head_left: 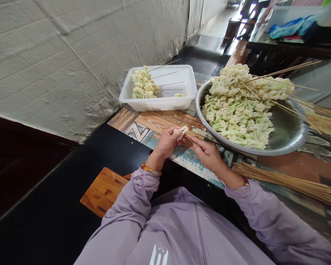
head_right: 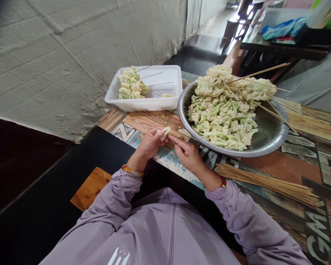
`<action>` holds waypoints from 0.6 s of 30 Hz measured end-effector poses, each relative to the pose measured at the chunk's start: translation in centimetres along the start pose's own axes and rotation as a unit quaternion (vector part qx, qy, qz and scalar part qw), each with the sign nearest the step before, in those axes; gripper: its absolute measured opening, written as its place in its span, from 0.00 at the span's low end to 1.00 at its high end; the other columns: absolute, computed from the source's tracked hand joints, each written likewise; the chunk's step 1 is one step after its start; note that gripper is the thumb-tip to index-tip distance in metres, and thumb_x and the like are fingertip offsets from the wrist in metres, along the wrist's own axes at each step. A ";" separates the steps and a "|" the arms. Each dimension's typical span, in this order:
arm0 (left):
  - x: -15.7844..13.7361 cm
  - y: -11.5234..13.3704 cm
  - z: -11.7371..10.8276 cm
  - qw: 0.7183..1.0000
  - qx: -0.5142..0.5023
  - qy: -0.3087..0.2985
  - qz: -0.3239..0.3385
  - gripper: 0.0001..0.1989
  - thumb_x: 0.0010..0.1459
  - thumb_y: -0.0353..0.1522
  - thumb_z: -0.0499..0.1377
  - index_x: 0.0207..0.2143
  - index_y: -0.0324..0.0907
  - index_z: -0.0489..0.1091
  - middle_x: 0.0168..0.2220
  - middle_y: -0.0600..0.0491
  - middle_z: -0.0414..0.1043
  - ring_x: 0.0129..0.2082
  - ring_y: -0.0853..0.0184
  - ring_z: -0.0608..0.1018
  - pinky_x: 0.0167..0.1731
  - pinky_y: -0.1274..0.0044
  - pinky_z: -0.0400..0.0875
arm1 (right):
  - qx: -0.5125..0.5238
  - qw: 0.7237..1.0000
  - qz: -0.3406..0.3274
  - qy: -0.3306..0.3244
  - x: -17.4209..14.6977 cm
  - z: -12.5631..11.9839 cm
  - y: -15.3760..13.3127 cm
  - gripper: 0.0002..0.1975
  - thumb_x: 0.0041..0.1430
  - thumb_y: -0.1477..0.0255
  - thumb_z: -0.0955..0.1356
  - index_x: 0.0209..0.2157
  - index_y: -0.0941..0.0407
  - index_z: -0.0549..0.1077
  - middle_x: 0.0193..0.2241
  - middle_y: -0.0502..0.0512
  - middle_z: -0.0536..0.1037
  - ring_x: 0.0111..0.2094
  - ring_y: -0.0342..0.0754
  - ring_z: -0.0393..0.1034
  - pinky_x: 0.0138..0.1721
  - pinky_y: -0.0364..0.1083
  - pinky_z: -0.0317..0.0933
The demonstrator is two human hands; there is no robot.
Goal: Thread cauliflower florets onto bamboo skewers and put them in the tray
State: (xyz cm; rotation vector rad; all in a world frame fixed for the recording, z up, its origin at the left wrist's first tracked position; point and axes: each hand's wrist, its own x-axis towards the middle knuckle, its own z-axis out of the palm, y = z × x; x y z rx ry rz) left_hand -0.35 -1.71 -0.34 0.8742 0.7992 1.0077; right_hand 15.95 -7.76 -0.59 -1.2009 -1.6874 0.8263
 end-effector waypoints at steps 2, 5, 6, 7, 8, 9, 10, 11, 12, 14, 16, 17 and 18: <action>0.0 -0.1 -0.1 1.000 0.000 -0.002 0.000 0.16 0.46 0.40 0.69 0.30 0.38 0.72 0.25 0.55 0.71 0.23 0.75 0.71 0.21 0.83 0.61 | -0.005 1.000 -0.006 0.003 0.0 0.0 0.0 0.22 0.61 0.76 0.62 0.55 0.53 0.74 0.38 0.53 0.83 0.41 0.49 0.77 0.45 0.49 0.71; 0.1 -0.4 -0.2 1.000 0.012 -0.003 0.009 0.16 0.46 0.40 0.69 0.30 0.38 0.71 0.25 0.55 0.71 0.23 0.75 0.71 0.22 0.83 0.61 | -0.012 1.000 -0.016 0.011 0.0 0.2 0.3 0.22 0.61 0.77 0.62 0.54 0.53 0.75 0.37 0.53 0.83 0.40 0.49 0.78 0.44 0.49 0.72; 0.1 -0.5 -0.2 1.000 0.022 0.000 0.016 0.16 0.47 0.40 0.68 0.30 0.38 0.71 0.25 0.55 0.71 0.23 0.76 0.70 0.22 0.83 0.61 | -0.014 1.000 -0.016 0.015 0.0 0.2 0.4 0.22 0.61 0.77 0.62 0.54 0.53 0.75 0.37 0.53 0.83 0.40 0.49 0.78 0.44 0.49 0.71; 0.1 -0.6 -0.2 0.999 0.034 0.004 0.026 0.15 0.48 0.40 0.68 0.30 0.38 0.71 0.24 0.56 0.71 0.22 0.76 0.69 0.22 0.83 0.60 | -0.017 1.000 -0.013 0.020 -0.1 0.3 0.5 0.22 0.61 0.77 0.62 0.54 0.53 0.75 0.37 0.53 0.83 0.40 0.49 0.78 0.45 0.49 0.71; 0.1 -0.7 -0.2 0.998 0.049 0.010 0.037 0.15 0.48 0.40 0.67 0.30 0.39 0.71 0.24 0.56 0.70 0.22 0.77 0.68 0.22 0.83 0.59 | -0.021 0.999 -0.010 0.025 -0.1 0.4 0.6 0.22 0.61 0.77 0.61 0.54 0.53 0.75 0.38 0.54 0.83 0.40 0.49 0.78 0.45 0.49 0.71; 0.0 -0.8 -0.1 0.997 0.063 0.015 0.049 0.15 0.49 0.41 0.67 0.30 0.39 0.71 0.23 0.57 0.70 0.21 0.77 0.67 0.23 0.82 0.59 | -0.025 0.999 -0.006 0.029 -0.1 0.5 0.6 0.22 0.61 0.77 0.61 0.53 0.53 0.75 0.39 0.54 0.83 0.40 0.49 0.78 0.45 0.49 0.71; 0.0 -0.9 -0.1 0.995 0.076 0.019 0.059 0.14 0.50 0.41 0.67 0.29 0.39 0.71 0.22 0.57 0.69 0.21 0.77 0.66 0.23 0.82 0.59 | -0.029 0.999 -0.003 0.031 -0.1 0.5 0.7 0.22 0.61 0.77 0.61 0.53 0.53 0.75 0.40 0.54 0.83 0.40 0.49 0.78 0.46 0.49 0.71; -0.1 -0.9 0.0 0.994 0.085 0.022 0.066 0.14 0.50 0.41 0.67 0.29 0.39 0.70 0.22 0.58 0.69 0.21 0.77 0.65 0.23 0.82 0.59 | -0.033 0.999 -0.004 0.033 -0.2 0.5 0.7 0.22 0.61 0.76 0.61 0.53 0.54 0.76 0.41 0.55 0.82 0.40 0.49 0.78 0.46 0.49 0.71; -0.1 -0.9 0.0 0.993 0.091 0.023 0.069 0.15 0.50 0.41 0.67 0.28 0.39 0.70 0.21 0.58 0.68 0.21 0.77 0.65 0.23 0.82 0.58 | -0.034 0.999 -0.009 0.033 -0.2 0.5 0.7 0.22 0.61 0.76 0.61 0.53 0.54 0.76 0.42 0.56 0.82 0.41 0.49 0.78 0.46 0.49 0.71; -0.2 -0.8 0.1 0.993 0.092 0.022 0.065 0.15 0.50 0.42 0.67 0.28 0.39 0.69 0.21 0.58 0.67 0.20 0.77 0.64 0.23 0.82 0.58 | -0.033 0.999 -0.023 0.032 -0.2 0.6 0.6 0.21 0.61 0.76 0.61 0.53 0.54 0.75 0.44 0.56 0.81 0.42 0.49 0.78 0.48 0.49 0.71; -0.2 -0.7 0.2 0.994 0.089 0.017 0.060 0.16 0.49 0.42 0.67 0.27 0.39 0.69 0.20 0.59 0.66 0.19 0.77 0.64 0.22 0.82 0.57 | -0.031 0.998 -0.033 0.035 -0.2 0.6 0.6 0.21 0.62 0.76 0.61 0.53 0.54 0.75 0.46 0.56 0.81 0.44 0.49 0.77 0.49 0.49 0.70; -0.2 -0.7 0.2 0.994 0.087 0.014 0.059 0.16 0.49 0.42 0.67 0.27 0.40 0.68 0.19 0.59 0.65 0.19 0.77 0.63 0.22 0.82 0.56 | -0.032 0.998 -0.033 0.036 -0.2 0.6 0.6 0.21 0.62 0.76 0.61 0.54 0.54 0.75 0.47 0.56 0.81 0.45 0.50 0.77 0.49 0.50 0.70; -0.2 -0.7 0.2 0.995 0.086 0.011 0.058 0.16 0.50 0.42 0.67 0.27 0.40 0.68 0.19 0.59 0.65 0.20 0.77 0.64 0.22 0.82 0.56 | -0.033 0.998 -0.031 0.038 -0.2 0.6 0.6 0.21 0.62 0.76 0.61 0.54 0.54 0.75 0.47 0.56 0.80 0.46 0.50 0.77 0.50 0.50 0.70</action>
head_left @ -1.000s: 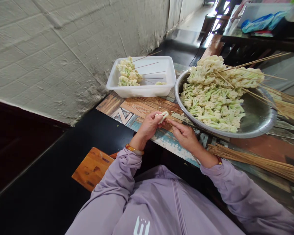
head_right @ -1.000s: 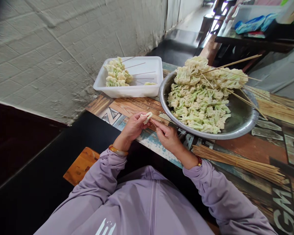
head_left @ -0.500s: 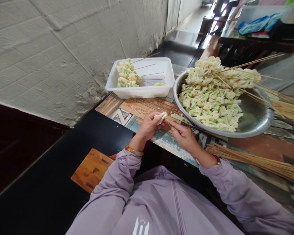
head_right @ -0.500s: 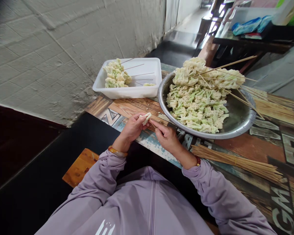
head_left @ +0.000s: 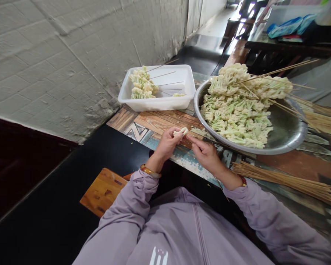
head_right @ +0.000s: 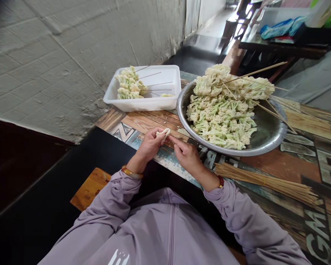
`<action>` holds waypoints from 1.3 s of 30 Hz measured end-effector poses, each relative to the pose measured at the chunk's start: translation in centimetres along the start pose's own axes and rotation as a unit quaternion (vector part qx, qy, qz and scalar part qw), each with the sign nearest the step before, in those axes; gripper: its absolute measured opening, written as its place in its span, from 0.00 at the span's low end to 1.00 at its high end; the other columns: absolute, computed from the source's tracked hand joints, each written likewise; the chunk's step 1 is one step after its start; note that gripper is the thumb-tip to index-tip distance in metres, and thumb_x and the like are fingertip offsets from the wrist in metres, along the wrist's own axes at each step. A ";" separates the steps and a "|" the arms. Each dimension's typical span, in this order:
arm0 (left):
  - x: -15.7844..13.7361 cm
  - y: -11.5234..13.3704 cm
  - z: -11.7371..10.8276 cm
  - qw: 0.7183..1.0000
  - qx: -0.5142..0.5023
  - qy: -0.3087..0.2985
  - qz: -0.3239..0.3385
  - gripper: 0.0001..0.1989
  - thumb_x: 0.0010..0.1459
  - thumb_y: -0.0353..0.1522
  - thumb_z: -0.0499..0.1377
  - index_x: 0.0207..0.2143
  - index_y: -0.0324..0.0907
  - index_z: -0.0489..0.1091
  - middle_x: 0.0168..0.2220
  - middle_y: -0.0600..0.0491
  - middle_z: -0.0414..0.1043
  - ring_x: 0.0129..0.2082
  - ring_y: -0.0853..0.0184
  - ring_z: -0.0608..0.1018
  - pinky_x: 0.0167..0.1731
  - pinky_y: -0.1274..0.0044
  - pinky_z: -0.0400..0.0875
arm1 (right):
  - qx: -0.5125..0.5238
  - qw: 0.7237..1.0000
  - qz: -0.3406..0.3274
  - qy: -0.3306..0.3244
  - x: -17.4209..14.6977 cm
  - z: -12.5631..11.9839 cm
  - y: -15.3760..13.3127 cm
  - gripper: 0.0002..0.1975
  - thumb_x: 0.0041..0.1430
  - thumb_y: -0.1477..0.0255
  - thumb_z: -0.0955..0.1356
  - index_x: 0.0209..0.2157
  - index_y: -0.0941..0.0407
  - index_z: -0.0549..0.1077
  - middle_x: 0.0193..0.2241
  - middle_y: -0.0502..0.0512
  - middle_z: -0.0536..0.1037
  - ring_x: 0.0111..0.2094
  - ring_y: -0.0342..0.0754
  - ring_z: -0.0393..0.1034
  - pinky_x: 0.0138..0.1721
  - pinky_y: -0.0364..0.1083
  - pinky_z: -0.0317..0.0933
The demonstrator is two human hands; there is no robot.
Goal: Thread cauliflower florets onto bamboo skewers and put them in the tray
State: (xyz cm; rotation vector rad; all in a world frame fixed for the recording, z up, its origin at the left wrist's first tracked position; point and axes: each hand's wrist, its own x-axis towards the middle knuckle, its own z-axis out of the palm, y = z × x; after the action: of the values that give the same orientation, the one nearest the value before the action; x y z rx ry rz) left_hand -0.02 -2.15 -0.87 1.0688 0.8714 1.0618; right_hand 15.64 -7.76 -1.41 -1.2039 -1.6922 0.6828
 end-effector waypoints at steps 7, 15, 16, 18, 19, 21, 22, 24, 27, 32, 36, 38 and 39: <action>0.0 -0.3 -0.1 1.000 0.014 -0.017 -0.001 0.14 0.53 0.41 0.65 0.27 0.39 0.68 0.20 0.58 0.64 0.19 0.77 0.61 0.21 0.82 0.54 | -0.012 1.000 -0.009 0.016 0.1 0.3 0.5 0.19 0.62 0.75 0.62 0.52 0.53 0.77 0.46 0.57 0.81 0.45 0.50 0.77 0.49 0.50 0.70; -0.4 -0.3 0.0 1.000 0.003 -0.021 0.010 0.13 0.55 0.41 0.63 0.32 0.38 0.71 0.24 0.56 0.69 0.22 0.76 0.66 0.24 0.82 0.59 | 0.015 0.999 -0.003 0.028 0.0 0.3 0.6 0.18 0.62 0.74 0.62 0.51 0.54 0.77 0.47 0.55 0.81 0.45 0.49 0.77 0.51 0.49 0.70; -0.4 -0.4 0.0 1.000 -0.002 -0.020 0.009 0.13 0.55 0.41 0.63 0.33 0.38 0.71 0.25 0.56 0.70 0.23 0.76 0.67 0.24 0.82 0.60 | 0.017 0.999 -0.001 0.032 0.0 0.3 0.5 0.18 0.62 0.74 0.63 0.51 0.54 0.77 0.46 0.55 0.81 0.45 0.49 0.77 0.51 0.49 0.70; -0.5 -0.4 0.0 1.000 -0.015 -0.015 0.010 0.13 0.56 0.40 0.62 0.34 0.39 0.70 0.26 0.55 0.72 0.23 0.75 0.68 0.25 0.81 0.61 | 0.018 0.999 0.002 0.039 -0.1 0.3 0.5 0.18 0.62 0.74 0.63 0.50 0.53 0.77 0.46 0.54 0.81 0.45 0.49 0.77 0.50 0.49 0.70; -0.5 -0.5 0.1 1.000 -0.021 -0.011 0.012 0.13 0.55 0.40 0.62 0.34 0.39 0.70 0.26 0.55 0.72 0.23 0.75 0.68 0.24 0.81 0.62 | 0.018 0.999 0.003 0.039 -0.1 0.3 0.4 0.18 0.62 0.74 0.63 0.50 0.53 0.77 0.46 0.54 0.81 0.46 0.50 0.77 0.50 0.49 0.70; -0.5 -0.5 0.3 0.999 -0.030 0.004 0.020 0.12 0.54 0.40 0.63 0.33 0.39 0.70 0.25 0.56 0.72 0.23 0.75 0.69 0.24 0.82 0.61 | 0.018 0.999 0.002 0.034 -0.1 0.3 0.4 0.18 0.62 0.74 0.63 0.51 0.52 0.77 0.46 0.53 0.81 0.46 0.50 0.77 0.50 0.49 0.70; -0.5 -0.5 0.4 0.999 -0.034 0.013 0.023 0.12 0.53 0.39 0.64 0.32 0.40 0.70 0.25 0.56 0.72 0.23 0.75 0.69 0.23 0.82 0.61 | 0.019 0.999 0.000 0.033 -0.1 0.3 0.4 0.18 0.62 0.74 0.63 0.51 0.52 0.77 0.46 0.53 0.81 0.46 0.50 0.77 0.50 0.49 0.70; -0.5 -0.4 0.6 0.999 -0.040 0.027 0.023 0.12 0.52 0.39 0.65 0.32 0.40 0.70 0.24 0.56 0.73 0.22 0.75 0.70 0.22 0.82 0.61 | 0.022 0.999 -0.003 0.031 -0.1 0.3 0.4 0.18 0.62 0.74 0.63 0.50 0.52 0.77 0.46 0.53 0.81 0.45 0.50 0.78 0.49 0.49 0.71; -0.4 -0.3 0.7 0.999 -0.038 0.026 0.021 0.12 0.50 0.39 0.66 0.32 0.40 0.71 0.24 0.55 0.73 0.22 0.74 0.71 0.21 0.82 0.61 | 0.023 0.999 0.001 0.034 0.0 0.2 0.4 0.18 0.61 0.74 0.63 0.49 0.52 0.78 0.45 0.54 0.82 0.44 0.50 0.78 0.48 0.50 0.71; -0.4 -0.4 0.6 0.999 0.003 0.013 0.035 0.12 0.51 0.40 0.66 0.30 0.39 0.73 0.24 0.55 0.73 0.22 0.74 0.70 0.22 0.82 0.63 | 0.035 0.998 0.034 0.039 -0.1 0.2 0.3 0.17 0.61 0.73 0.63 0.48 0.53 0.79 0.43 0.56 0.82 0.41 0.51 0.79 0.47 0.51 0.71; -0.4 -0.5 0.6 0.998 0.029 0.004 0.061 0.12 0.53 0.40 0.64 0.31 0.39 0.73 0.24 0.56 0.72 0.22 0.76 0.68 0.24 0.82 0.64 | 0.049 0.996 0.061 0.039 -0.2 0.3 0.5 0.17 0.61 0.73 0.64 0.49 0.52 0.79 0.40 0.54 0.83 0.41 0.52 0.78 0.45 0.51 0.71; -0.5 -0.5 0.7 0.997 0.031 0.010 0.065 0.11 0.54 0.39 0.63 0.32 0.39 0.73 0.24 0.55 0.73 0.21 0.76 0.68 0.25 0.82 0.63 | 0.063 0.995 0.068 0.037 -0.3 0.4 0.7 0.18 0.61 0.73 0.64 0.50 0.52 0.78 0.37 0.54 0.83 0.41 0.52 0.77 0.42 0.50 0.72; -0.5 -0.5 0.7 0.998 0.027 0.015 0.063 0.12 0.55 0.39 0.63 0.33 0.39 0.73 0.25 0.55 0.73 0.21 0.76 0.68 0.25 0.82 0.64 | 0.069 0.995 0.069 0.034 -0.3 0.4 0.7 0.19 0.61 0.73 0.63 0.50 0.52 0.78 0.35 0.53 0.82 0.41 0.52 0.77 0.40 0.50 0.72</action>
State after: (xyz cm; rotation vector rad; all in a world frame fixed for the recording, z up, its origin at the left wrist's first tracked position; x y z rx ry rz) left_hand 0.64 -2.89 -1.17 1.1678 0.8694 1.1674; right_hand 15.61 -7.70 -2.30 -1.2395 -1.4915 0.8194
